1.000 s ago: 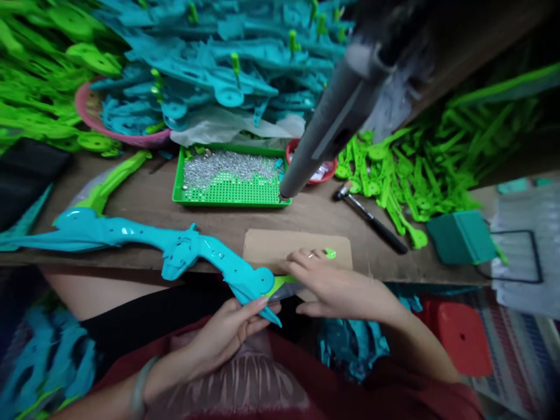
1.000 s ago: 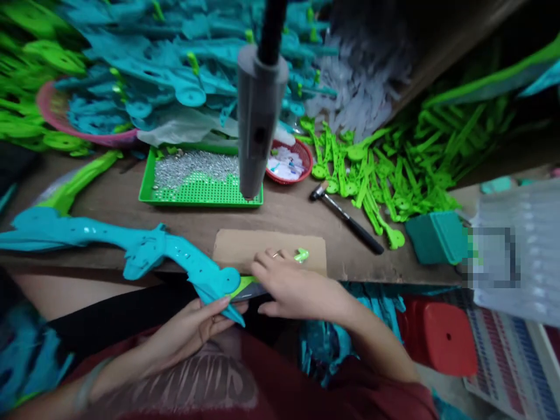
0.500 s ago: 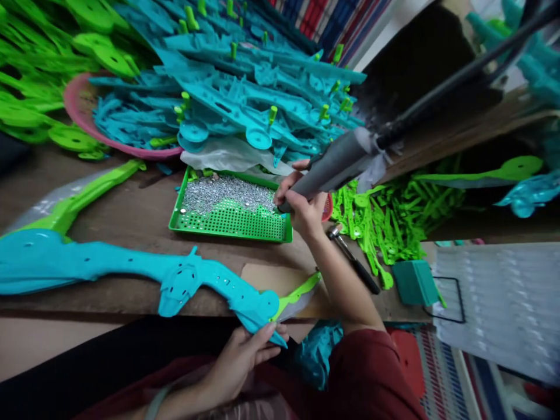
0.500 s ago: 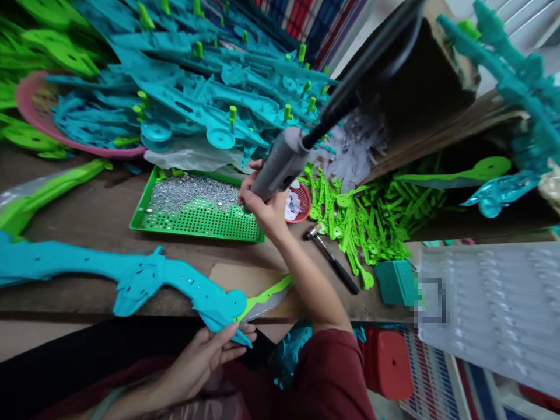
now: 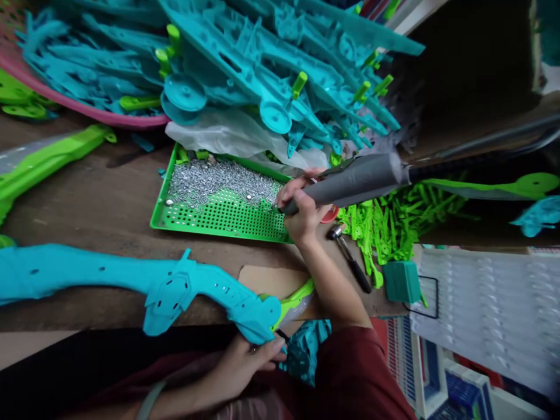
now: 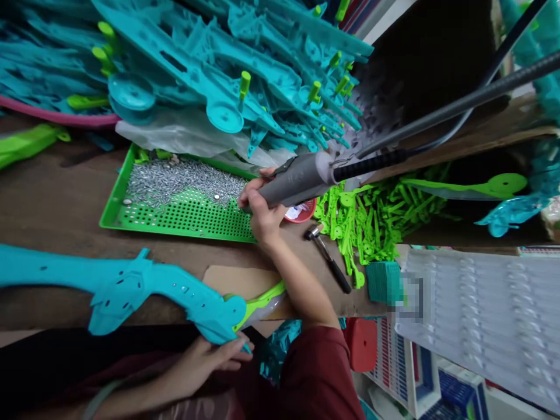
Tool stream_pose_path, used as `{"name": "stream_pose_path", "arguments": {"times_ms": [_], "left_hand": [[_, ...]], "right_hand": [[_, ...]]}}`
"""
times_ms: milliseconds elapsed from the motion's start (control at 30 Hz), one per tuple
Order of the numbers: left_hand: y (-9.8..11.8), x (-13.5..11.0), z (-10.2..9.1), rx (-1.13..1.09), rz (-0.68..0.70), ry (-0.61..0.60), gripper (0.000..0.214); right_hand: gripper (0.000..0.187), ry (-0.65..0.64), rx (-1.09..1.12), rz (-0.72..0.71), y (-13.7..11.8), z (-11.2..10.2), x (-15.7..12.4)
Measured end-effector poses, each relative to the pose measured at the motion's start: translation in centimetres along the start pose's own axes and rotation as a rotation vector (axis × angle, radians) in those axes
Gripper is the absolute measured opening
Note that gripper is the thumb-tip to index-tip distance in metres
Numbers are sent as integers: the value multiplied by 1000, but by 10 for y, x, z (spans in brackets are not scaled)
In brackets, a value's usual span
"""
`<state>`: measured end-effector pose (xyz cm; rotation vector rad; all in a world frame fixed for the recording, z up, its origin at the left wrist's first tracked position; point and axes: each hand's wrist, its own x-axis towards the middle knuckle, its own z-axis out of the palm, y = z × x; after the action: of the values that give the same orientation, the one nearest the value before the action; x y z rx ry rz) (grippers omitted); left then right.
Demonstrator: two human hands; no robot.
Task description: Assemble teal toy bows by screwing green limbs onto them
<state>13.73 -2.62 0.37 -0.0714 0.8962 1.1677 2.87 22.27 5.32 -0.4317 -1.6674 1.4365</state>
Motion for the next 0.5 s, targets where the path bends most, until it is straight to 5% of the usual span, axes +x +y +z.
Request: {"name": "stream_pose_path", "arguments": {"times_ms": [267, 433, 500], "left_hand": [[0, 0, 10, 106, 160, 47, 49], [15, -2, 14, 163, 118, 17, 48], [20, -3, 17, 173, 100, 21, 46]], "right_hand": [[51, 46, -137, 45, 0, 5, 1], [46, 144, -285, 43, -68, -8, -25], [44, 83, -278, 49, -102, -22, -52]]}}
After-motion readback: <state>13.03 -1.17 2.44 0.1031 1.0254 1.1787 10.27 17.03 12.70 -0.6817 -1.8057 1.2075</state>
